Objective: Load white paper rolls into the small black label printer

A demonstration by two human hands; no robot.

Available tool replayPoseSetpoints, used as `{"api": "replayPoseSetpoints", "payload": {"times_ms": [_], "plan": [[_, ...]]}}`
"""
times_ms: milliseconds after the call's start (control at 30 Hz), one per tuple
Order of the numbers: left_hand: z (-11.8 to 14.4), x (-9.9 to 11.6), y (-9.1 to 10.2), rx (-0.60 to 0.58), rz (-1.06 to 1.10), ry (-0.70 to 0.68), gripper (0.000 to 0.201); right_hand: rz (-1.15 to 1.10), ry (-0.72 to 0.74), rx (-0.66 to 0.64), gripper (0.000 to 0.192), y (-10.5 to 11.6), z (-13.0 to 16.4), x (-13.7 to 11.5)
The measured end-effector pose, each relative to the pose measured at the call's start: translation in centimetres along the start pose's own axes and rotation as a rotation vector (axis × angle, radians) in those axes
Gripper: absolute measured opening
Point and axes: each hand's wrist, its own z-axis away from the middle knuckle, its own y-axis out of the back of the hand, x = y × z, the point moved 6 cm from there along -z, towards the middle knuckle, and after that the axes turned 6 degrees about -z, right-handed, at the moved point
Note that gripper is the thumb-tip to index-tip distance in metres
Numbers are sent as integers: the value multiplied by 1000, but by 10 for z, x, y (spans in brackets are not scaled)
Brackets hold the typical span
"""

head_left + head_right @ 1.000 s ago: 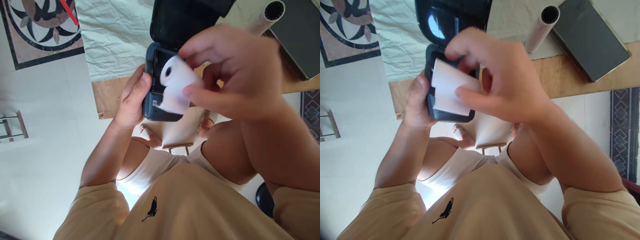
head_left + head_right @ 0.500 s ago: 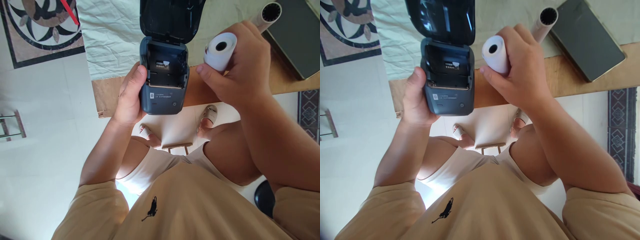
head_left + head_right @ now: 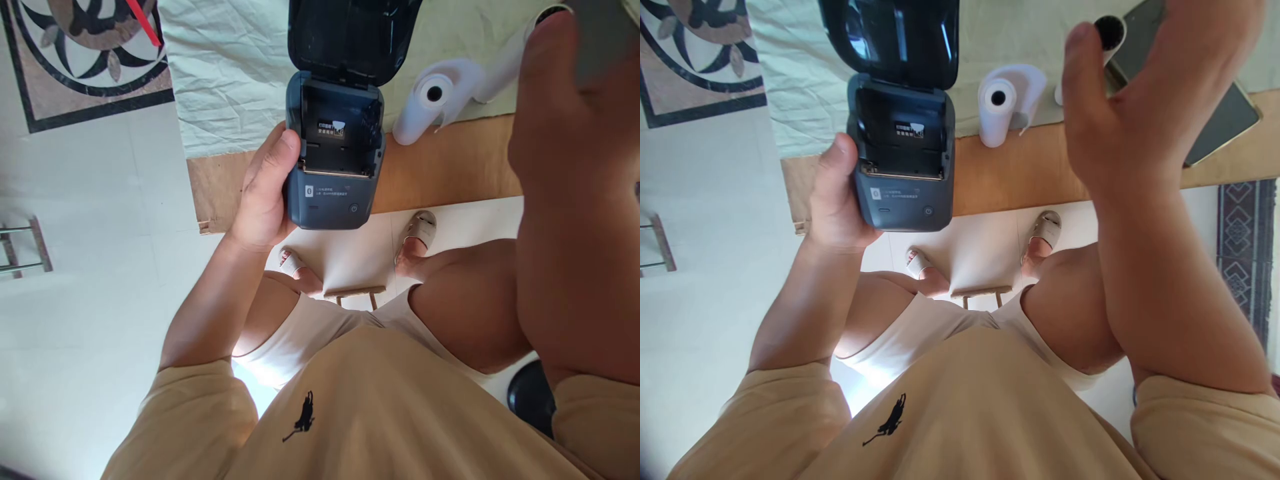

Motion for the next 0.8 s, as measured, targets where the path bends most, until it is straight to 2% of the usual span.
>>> {"api": "replayPoseSetpoints", "payload": {"times_ms": [100,200,300,400,467,567,700,800], "plan": [[0,-1,0,-16,7,4,20,302,156,-170,49,-9,-9,10],[0,-1,0,-31,10,11,20,388,132,-230,48,-16,-13,22],[0,0,1,-28,2,-16,22,308,142,-239,46,-19,-9,21],[-1,0,1,-27,1,-35,22,157,173,-336,57,-25,-1,15],[-1,1,1,-19,-7,-53,22,139,192,-386,62,-28,4,12],[-1,1,1,-24,-15,-42,23,250,204,-374,51,-28,4,10],[0,-1,0,-29,-14,-8,20,329,104,-333,45,-25,-2,14],[0,0,0,-18,-4,-8,19,340,132,-326,48,-26,-2,13]]}}
